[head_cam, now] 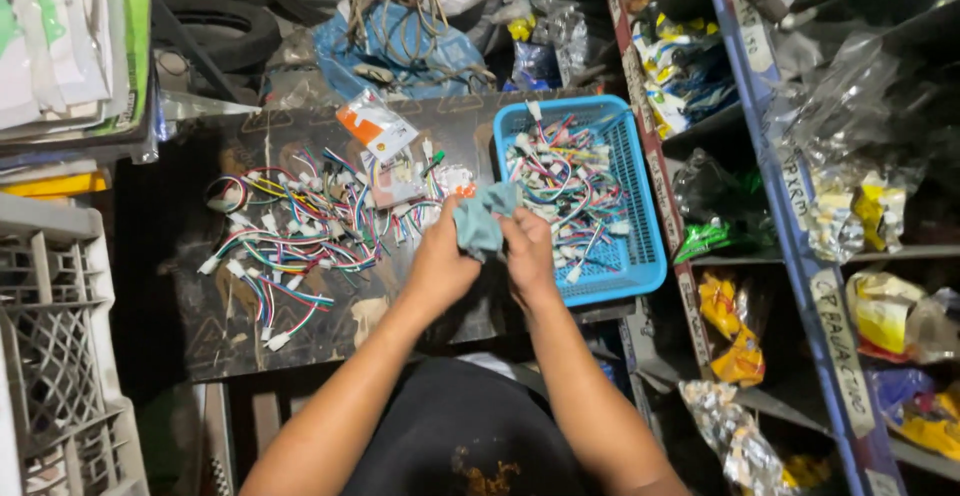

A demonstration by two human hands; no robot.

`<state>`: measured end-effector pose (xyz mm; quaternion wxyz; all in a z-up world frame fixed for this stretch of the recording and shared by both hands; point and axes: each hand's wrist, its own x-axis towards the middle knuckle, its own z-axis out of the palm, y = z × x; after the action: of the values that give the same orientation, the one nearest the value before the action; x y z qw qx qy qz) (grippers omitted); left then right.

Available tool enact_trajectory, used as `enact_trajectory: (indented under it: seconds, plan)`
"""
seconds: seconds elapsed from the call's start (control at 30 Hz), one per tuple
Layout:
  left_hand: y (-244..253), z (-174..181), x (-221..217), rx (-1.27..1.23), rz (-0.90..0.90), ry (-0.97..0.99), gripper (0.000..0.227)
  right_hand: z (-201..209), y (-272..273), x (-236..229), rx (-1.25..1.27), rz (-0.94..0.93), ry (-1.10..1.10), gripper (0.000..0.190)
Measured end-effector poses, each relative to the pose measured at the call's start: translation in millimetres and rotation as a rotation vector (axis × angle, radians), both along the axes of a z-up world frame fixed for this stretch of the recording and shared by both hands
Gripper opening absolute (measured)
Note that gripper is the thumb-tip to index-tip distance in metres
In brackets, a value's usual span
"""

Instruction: The person wipes a bundle of multi-colored wires with a light blue cloth, then places the bundle into a blue plastic basket. The person repeats this process, picking up wire bundles from a table and wiping them before placing them into the basket.

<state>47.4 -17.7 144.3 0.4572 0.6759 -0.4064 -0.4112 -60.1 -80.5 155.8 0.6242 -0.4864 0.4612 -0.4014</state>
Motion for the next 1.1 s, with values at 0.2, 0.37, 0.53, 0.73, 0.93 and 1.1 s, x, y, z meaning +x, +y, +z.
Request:
enact_trajectory:
  seconds: [0.2,0.37,0.53,0.73,0.93,1.1]
  plan:
    - [1,4,-15,0.063,0.125,-0.126,0.048,-17,-10,-25,0.046,0.097,0.073,0.016]
    - [-3,12,-40,0.052,0.201,-0.104,0.049,-42,-33,-51,-0.084,0.222,0.153,0.015]
    - [-21,-9,-63,0.036,0.201,-0.118,0.061,-29,-40,-72,-0.094,0.235,0.1,0.013]
    - [-49,-7,-100,-0.059,0.149,0.054,0.042,-117,-91,-127,0.083,-0.074,-0.294,0.014]
    - [-57,-18,-139,-0.068,0.181,0.195,0.031,-61,-95,-144,0.136,-0.149,-0.393,0.012]
    - [-51,-28,-158,0.044,0.253,0.189,0.021,-52,-92,-156,0.193,0.001,-0.382,0.014]
